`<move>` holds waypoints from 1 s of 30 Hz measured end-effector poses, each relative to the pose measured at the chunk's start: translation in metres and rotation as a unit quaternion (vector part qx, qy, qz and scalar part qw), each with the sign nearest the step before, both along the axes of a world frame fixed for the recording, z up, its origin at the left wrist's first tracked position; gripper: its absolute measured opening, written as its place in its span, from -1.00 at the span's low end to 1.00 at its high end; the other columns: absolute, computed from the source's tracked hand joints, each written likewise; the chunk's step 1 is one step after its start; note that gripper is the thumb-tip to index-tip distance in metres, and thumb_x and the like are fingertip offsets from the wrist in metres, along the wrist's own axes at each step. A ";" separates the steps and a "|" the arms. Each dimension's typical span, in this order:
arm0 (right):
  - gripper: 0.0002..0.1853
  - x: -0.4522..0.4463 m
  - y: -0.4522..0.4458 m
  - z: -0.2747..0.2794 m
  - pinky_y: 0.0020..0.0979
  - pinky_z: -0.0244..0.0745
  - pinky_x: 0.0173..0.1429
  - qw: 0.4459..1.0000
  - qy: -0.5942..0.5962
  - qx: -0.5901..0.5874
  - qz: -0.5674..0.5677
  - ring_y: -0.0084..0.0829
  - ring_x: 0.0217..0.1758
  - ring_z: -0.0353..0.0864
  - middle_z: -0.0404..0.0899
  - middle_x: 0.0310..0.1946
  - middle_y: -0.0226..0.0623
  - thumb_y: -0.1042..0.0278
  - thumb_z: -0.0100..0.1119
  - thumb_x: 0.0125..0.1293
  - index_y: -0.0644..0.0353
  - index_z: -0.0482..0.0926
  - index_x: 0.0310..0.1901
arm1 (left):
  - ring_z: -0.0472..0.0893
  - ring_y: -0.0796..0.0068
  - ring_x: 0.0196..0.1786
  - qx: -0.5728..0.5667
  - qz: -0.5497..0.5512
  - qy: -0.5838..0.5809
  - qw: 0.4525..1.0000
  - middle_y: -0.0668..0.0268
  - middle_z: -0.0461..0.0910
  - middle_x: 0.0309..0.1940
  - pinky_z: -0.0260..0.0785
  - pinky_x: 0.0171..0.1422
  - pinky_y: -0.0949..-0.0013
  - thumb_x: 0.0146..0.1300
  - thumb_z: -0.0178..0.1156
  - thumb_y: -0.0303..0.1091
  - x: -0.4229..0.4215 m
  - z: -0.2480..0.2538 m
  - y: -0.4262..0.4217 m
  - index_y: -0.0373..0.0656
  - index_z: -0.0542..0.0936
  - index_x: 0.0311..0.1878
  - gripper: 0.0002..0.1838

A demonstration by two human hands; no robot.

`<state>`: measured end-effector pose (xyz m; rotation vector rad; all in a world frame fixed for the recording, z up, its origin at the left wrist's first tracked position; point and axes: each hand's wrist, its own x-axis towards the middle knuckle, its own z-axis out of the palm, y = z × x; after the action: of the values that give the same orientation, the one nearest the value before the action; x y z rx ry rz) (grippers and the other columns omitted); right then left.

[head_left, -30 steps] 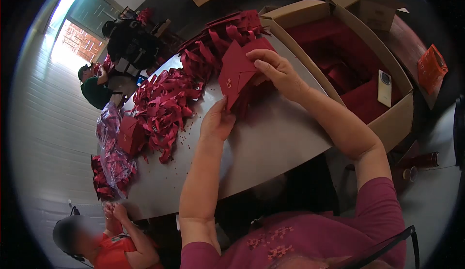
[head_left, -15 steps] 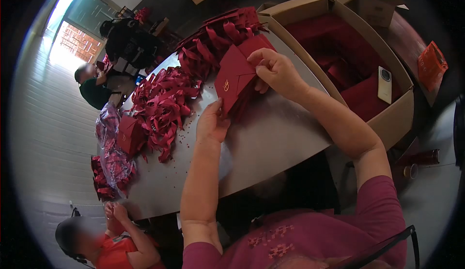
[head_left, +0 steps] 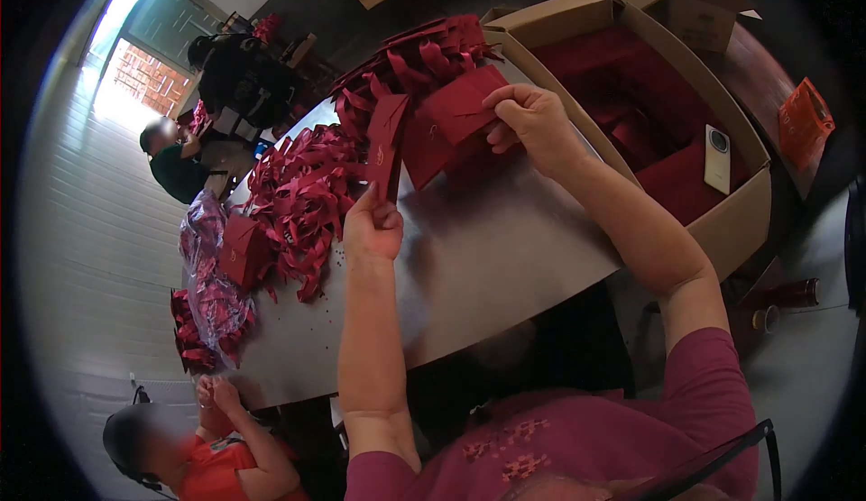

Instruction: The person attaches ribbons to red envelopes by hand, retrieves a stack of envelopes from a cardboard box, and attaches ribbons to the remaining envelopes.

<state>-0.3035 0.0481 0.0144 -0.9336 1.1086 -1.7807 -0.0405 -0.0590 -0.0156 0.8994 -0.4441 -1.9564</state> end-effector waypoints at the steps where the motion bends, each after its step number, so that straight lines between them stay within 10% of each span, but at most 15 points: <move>1: -0.83 -0.003 -0.001 0.000 -0.50 0.63 -0.35 1.000 -0.012 -0.011 -0.005 -0.54 -0.46 0.66 0.63 -0.38 -0.29 0.49 0.02 0.36 0.30 0.57 -0.10 | 0.19 0.70 -0.60 -0.001 0.001 0.000 1.000 0.53 0.42 -0.55 -0.08 -0.58 0.60 0.25 0.26 -0.40 0.003 -0.001 -0.001 -0.10 0.59 -0.28 -0.96; 19: -0.81 -0.017 -0.026 -0.009 -0.56 0.48 -0.56 0.979 0.179 0.034 -0.091 -0.60 -0.51 0.60 0.57 -0.43 -0.38 0.48 0.04 0.36 0.32 0.53 -0.05 | 0.41 0.59 -0.52 -0.022 0.020 -0.006 1.000 0.35 0.66 -0.35 0.00 -0.57 0.56 0.25 0.23 -0.46 0.024 0.012 0.007 -0.17 0.61 -0.20 -0.92; 26: -0.87 -0.024 -0.023 -0.011 -0.59 0.37 -0.60 0.965 0.213 0.094 -0.122 -0.64 -0.58 0.53 0.54 -0.50 -0.44 0.47 0.11 0.33 0.23 0.55 -0.12 | 0.33 0.77 -0.62 -0.149 0.020 -0.246 0.958 0.54 0.56 -0.53 0.04 -0.59 0.57 0.20 0.30 -0.45 0.032 0.024 0.045 -0.04 0.58 -0.24 -0.89; 30: -0.78 -0.022 -0.020 -0.009 -0.31 0.52 -0.36 0.897 0.378 0.075 -0.216 -0.32 -0.50 0.62 0.60 -0.53 -0.17 0.30 0.19 0.30 0.28 0.56 -0.14 | 0.34 0.79 -0.59 -0.224 -0.042 -0.300 0.926 0.53 0.55 -0.48 0.08 -0.56 0.66 0.19 0.30 -0.46 0.049 0.003 0.047 -0.08 0.58 -0.22 -0.88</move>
<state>-0.3251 0.0278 0.0049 -1.4194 2.0476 -1.6480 0.0081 -0.0117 -0.0121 1.1702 -1.2448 -1.5163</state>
